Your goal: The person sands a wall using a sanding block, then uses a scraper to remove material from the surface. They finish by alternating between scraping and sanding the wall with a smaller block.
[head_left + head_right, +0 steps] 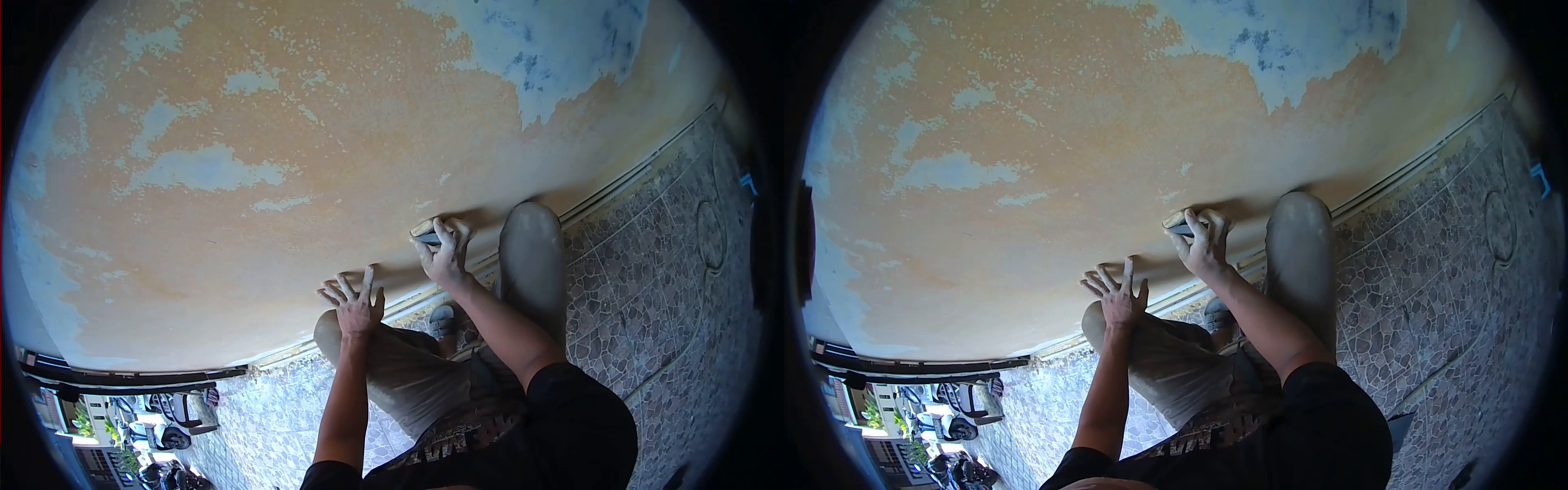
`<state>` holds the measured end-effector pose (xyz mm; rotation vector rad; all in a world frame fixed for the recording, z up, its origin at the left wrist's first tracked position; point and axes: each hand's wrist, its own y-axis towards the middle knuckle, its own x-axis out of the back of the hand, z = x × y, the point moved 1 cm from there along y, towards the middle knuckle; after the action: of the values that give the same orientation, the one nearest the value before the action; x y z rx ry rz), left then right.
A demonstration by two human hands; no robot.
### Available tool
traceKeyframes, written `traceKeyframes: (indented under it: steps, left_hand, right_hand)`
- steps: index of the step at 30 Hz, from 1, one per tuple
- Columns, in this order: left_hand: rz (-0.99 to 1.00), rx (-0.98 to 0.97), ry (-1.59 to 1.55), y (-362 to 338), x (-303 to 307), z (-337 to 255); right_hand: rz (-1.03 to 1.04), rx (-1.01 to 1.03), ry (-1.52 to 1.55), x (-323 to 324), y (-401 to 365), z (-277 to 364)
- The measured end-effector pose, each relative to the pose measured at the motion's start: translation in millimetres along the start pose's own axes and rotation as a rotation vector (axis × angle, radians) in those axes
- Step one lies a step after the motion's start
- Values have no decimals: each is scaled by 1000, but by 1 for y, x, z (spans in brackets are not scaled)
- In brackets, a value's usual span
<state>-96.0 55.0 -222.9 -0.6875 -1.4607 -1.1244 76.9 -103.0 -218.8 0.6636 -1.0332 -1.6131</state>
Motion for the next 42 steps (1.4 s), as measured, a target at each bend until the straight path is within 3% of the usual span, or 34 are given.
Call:
traceKeyframes:
  steps: [2, 10, 12, 14, 16, 17, 18, 20, 24, 27, 30, 32, 35, 39, 42]
  left_hand:
    - [-44, -18, -7, -1, -3, 0]
    - [-40, -30, -68, -1, 1, 2]
    - [-45, -29, -14, -1, -3, 2]
    - [-18, -19, -32, 0, -5, 0]
    - [-81, -34, -20, 1, 0, -1]
    - [-19, -15, -17, -1, 1, -2]
    - [-16, -10, -2, 1, 2, 0]
    - [-51, -39, -38, -3, 1, 2]
    - [-1, -16, -22, -2, 1, 1]
    - [-5, -10, -19, 0, -1, 0]
    - [-18, -7, -7, 3, -1, 0]
    - [7, -3, -17, -1, 4, -1]
    - [-2, -2, -23, -3, 6, -1]
    - [-34, -21, -13, 1, -1, -1]
    - [-47, -26, -7, 3, -2, 0]
  right_hand:
    - [234, -13, -21, 6, -33, 0]
    - [10, -40, 35, -2, 45, 24]
    - [25, 10, -19, -1, 14, 11]
    - [245, 36, -31, 4, -22, 6]
    - [281, 16, -30, 7, -32, 9]
    - [319, -1, -20, 2, -37, 12]
    - [316, -8, -6, -3, -25, 18]
    - [64, -70, 19, -3, 20, 33]
    - [-26, -95, 50, -4, 34, 21]
    - [170, 50, 6, 0, -23, 3]
    - [286, -30, -36, 3, -35, 16]
    - [228, -53, 12, -3, -6, 28]
    - [-21, -34, 4, -3, 38, 28]
    - [116, 118, -35, -1, -14, 0]
    - [223, 5, -23, 2, -31, 9]
